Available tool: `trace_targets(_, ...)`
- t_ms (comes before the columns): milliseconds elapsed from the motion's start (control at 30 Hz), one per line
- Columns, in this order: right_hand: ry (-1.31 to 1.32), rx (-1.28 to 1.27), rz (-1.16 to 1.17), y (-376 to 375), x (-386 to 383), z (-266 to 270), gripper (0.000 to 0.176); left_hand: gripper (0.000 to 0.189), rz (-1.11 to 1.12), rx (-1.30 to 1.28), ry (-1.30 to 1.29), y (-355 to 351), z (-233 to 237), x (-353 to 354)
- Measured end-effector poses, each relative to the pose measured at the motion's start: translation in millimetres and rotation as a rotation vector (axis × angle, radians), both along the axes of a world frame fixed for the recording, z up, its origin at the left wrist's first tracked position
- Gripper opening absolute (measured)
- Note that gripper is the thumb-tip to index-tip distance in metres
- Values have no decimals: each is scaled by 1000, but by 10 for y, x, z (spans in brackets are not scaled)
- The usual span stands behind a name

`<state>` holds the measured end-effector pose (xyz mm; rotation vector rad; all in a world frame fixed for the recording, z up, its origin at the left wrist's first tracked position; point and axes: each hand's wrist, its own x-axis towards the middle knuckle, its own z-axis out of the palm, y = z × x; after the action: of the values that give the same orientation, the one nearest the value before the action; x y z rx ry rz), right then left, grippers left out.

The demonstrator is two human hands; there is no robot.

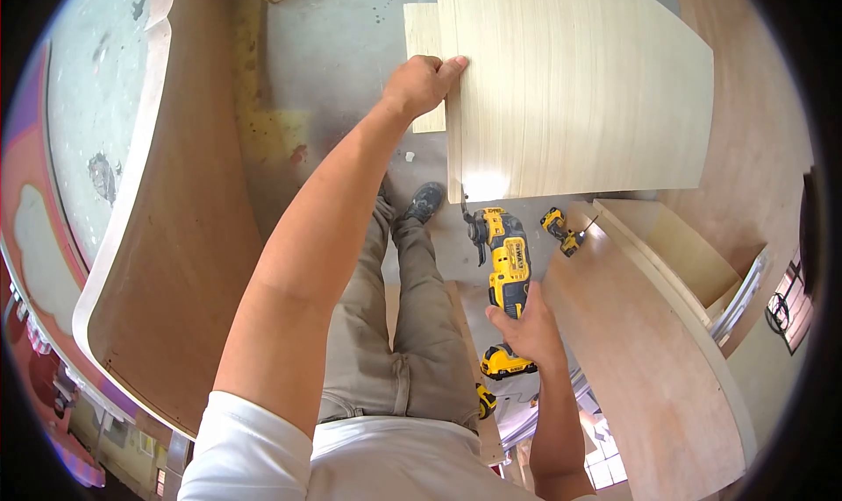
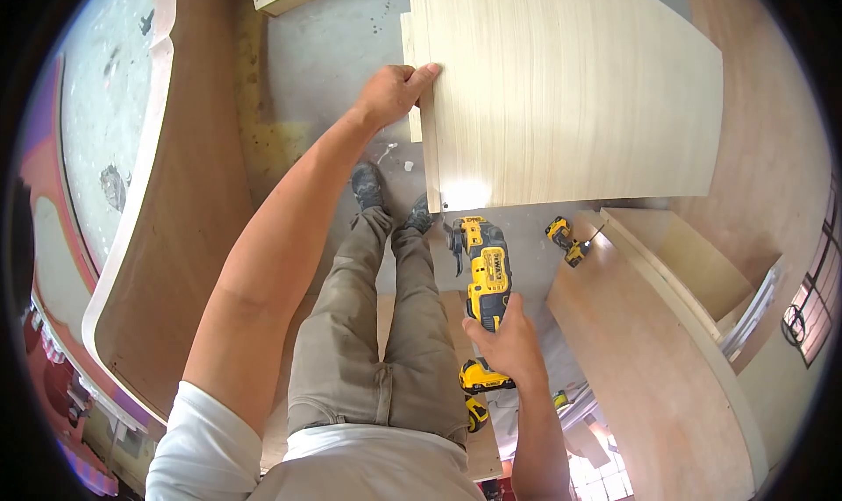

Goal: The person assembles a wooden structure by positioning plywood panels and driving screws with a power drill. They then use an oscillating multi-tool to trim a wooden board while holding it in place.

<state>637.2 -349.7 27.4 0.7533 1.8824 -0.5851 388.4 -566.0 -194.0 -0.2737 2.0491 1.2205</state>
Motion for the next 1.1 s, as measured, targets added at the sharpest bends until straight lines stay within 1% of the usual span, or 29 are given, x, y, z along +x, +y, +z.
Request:
trace_targets(267,16,-12,-29,7,17,-37,61,77,2,12,-6,-23,68,-32)
trace_targets(367,46,-22,-19,3,30,-31,61,78,64,32,48,-24,-17,14)
trace_targets(467,-4,3,-8,-12,-39,1,61,78,39,22,50,-51,-15,-6)
trace_targets(667,-20,15,-1,-19,-57,-5,60,76,66,34,85,-14,-98,11)
trace_targets(767,39,-39,-70,6,-1,-13,60,77,61,49,58,-18,-26,-6)
trace_targets(867,-22,-12,-45,-40,-115,44,60,78,71,58,57,-27,-37,1)
trace_targets(967,-28,1,-19,-33,-110,37,61,78,57,43,70,-44,-18,-3)
trace_targets(1100,-34,3,-19,-33,-125,50,62,76,21,41,-14,-51,15,-20)
